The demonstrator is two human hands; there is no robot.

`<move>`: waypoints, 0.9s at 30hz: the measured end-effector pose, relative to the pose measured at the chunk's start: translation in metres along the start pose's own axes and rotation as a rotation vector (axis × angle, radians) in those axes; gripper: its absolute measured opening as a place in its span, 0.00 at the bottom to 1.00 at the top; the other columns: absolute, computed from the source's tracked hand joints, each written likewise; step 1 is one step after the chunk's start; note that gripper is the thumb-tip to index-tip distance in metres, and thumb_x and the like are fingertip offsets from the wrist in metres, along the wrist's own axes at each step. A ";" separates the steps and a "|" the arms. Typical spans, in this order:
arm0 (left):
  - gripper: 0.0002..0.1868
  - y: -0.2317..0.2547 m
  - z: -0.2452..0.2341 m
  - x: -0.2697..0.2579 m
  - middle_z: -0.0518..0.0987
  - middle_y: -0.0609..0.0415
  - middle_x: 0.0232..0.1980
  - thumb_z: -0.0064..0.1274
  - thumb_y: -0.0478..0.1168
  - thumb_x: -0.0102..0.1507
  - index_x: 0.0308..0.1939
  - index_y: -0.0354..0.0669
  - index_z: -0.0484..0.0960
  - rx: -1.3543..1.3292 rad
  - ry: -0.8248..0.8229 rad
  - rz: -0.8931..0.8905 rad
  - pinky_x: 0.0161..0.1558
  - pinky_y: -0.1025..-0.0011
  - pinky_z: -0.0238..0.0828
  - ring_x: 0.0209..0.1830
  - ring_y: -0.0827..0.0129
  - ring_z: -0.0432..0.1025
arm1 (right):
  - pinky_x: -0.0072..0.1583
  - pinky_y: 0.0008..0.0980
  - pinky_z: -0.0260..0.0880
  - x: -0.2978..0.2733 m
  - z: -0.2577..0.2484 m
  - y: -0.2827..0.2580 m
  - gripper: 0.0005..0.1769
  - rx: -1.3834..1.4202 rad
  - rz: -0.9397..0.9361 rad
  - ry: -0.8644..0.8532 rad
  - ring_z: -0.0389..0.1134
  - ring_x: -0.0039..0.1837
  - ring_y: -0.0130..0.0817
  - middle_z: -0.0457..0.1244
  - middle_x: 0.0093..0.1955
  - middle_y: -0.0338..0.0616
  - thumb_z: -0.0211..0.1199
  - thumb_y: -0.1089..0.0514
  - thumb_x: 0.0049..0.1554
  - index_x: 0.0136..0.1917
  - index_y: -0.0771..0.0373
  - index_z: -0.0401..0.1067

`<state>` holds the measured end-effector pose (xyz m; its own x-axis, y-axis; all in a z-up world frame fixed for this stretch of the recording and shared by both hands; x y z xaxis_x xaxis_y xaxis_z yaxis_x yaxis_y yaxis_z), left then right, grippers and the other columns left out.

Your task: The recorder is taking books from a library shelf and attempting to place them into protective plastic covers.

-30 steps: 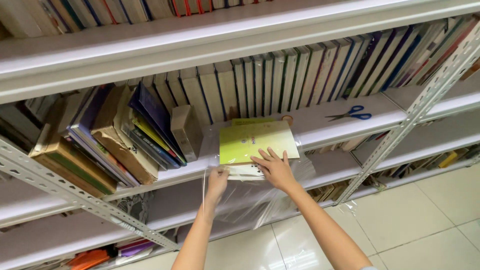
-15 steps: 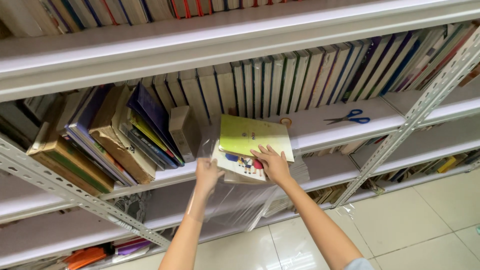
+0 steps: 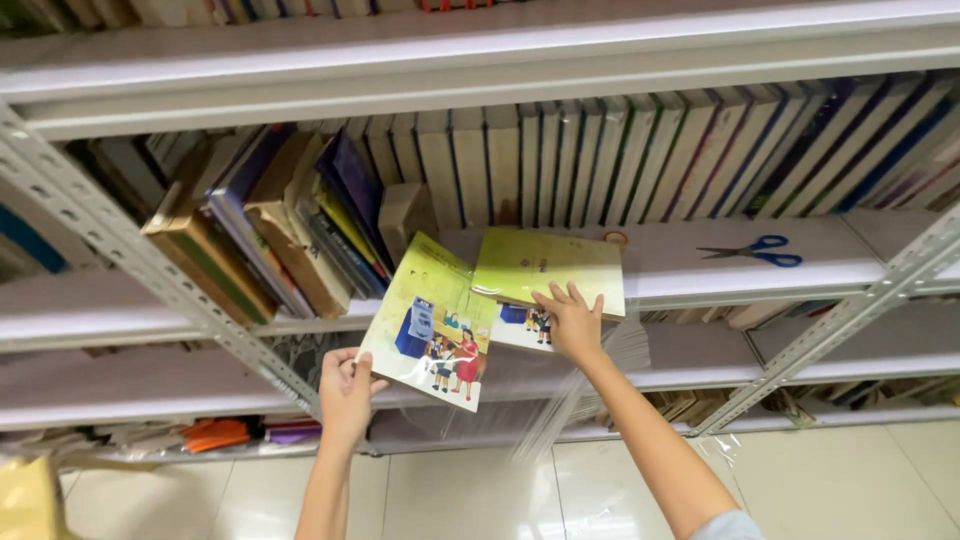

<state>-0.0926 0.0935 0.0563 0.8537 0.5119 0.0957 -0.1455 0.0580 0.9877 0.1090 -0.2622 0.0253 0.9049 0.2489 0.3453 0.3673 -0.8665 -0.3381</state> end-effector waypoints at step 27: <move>0.11 0.180 0.011 -0.155 0.73 0.41 0.60 0.43 0.30 0.78 0.61 0.30 0.60 0.081 0.487 0.770 0.61 0.72 0.72 0.58 0.66 0.73 | 0.66 0.47 0.65 -0.094 0.035 -0.095 0.42 1.193 0.025 -0.838 0.70 0.66 0.41 0.66 0.70 0.46 0.36 0.29 0.64 0.71 0.60 0.71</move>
<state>-0.2452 0.0153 0.2204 0.2274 0.6897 0.6875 -0.5362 -0.5007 0.6796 -0.0031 -0.1885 -0.0057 0.6175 0.7755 -0.1316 -0.0713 -0.1114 -0.9912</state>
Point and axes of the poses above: each hand's wrist, its own x-axis towards the middle knuckle, its own z-axis out of the palm, y = z × x, the point moved 9 cm from there along x, towards the middle knuckle
